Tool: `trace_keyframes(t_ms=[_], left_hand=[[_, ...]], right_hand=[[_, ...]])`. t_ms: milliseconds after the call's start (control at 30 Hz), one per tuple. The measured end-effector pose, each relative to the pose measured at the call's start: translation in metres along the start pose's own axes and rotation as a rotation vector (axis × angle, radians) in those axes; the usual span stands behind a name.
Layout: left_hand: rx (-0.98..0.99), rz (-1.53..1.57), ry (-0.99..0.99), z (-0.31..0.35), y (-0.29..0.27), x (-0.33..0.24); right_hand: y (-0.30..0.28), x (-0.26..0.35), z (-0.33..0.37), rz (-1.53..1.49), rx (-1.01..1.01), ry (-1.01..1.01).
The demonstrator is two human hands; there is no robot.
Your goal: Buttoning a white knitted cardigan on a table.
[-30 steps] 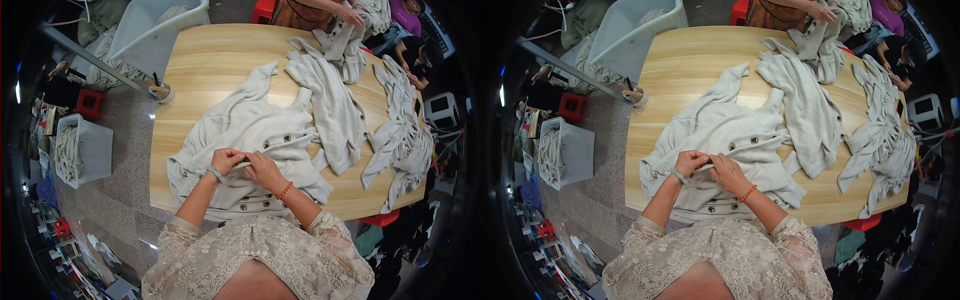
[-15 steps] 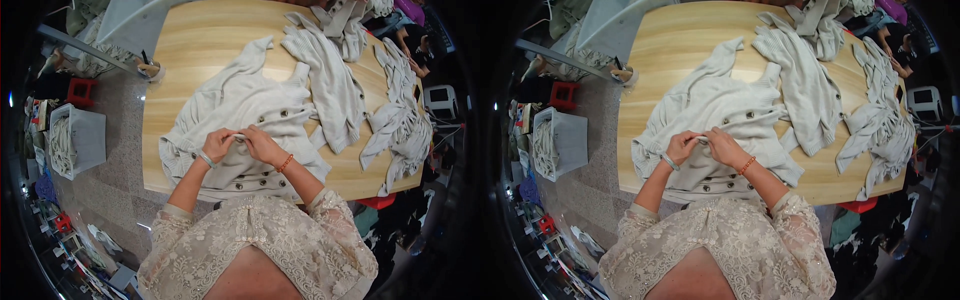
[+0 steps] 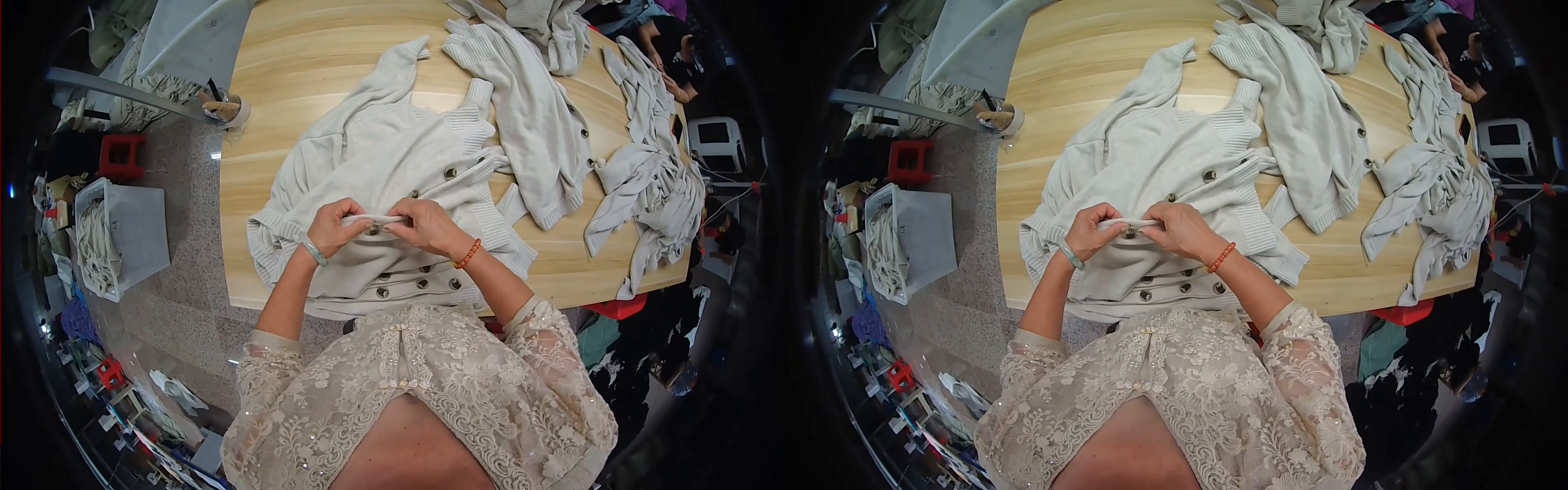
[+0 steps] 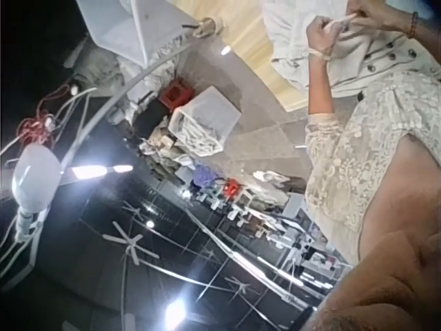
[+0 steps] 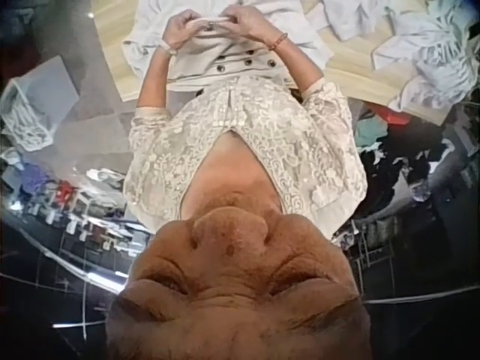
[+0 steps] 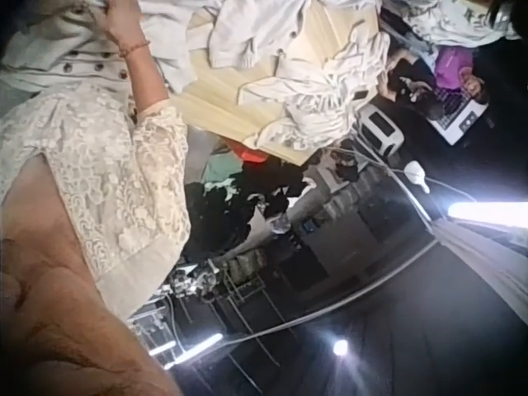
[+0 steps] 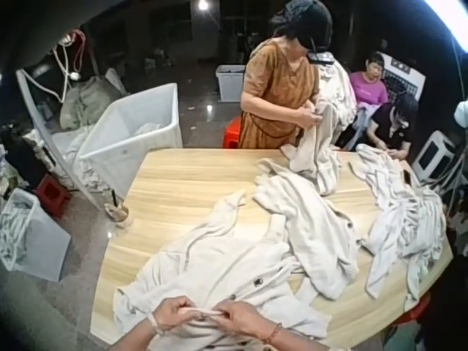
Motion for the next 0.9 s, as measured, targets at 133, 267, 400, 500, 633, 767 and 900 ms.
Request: trace_keyframes(t_ms=[133,267,400,500,633,767,900], left_hand=[[-0.348,-0.409,0.041,0.011,-0.025,-0.017],[-0.404,-0.560,0.521,0.017,0.016,-0.096],[-0.192,-0.481,0.467,-0.002,0.063,-0.086],[-0.176,-0.637,0.325,-0.020,0.065,-0.058],[-0.208,-0.565,0.234,-0.030,0.056,-0.054],[-0.266,-0.311,0.153,-0.039,0.041,-0.049],[-0.266,-0.412,0.187,-0.048,0.043,-0.038]], right_hand=[[-0.025,-0.023,0.022,0.296,-0.094,0.010],[-0.037,-0.019,0.031,0.281,-0.211,-0.032],[-0.044,0.000,0.030,0.089,-0.269,-0.108],[-0.041,-0.005,0.031,-0.034,-0.304,-0.108],[-0.041,-0.038,0.029,-0.095,-0.372,0.010],[-0.056,-0.036,0.024,0.021,-0.493,-0.088],[-0.028,-0.045,0.014,0.200,-0.360,-0.096]])
Point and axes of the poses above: each hand's wrist, its own z-axis away from the middle knuckle, its own y-axis out of the palm, x = y × z, the point moved 10 cm from there along -z, towards the middle knuckle, and after that the axes turned 3 degrees about -y, right-handed, at the moved point
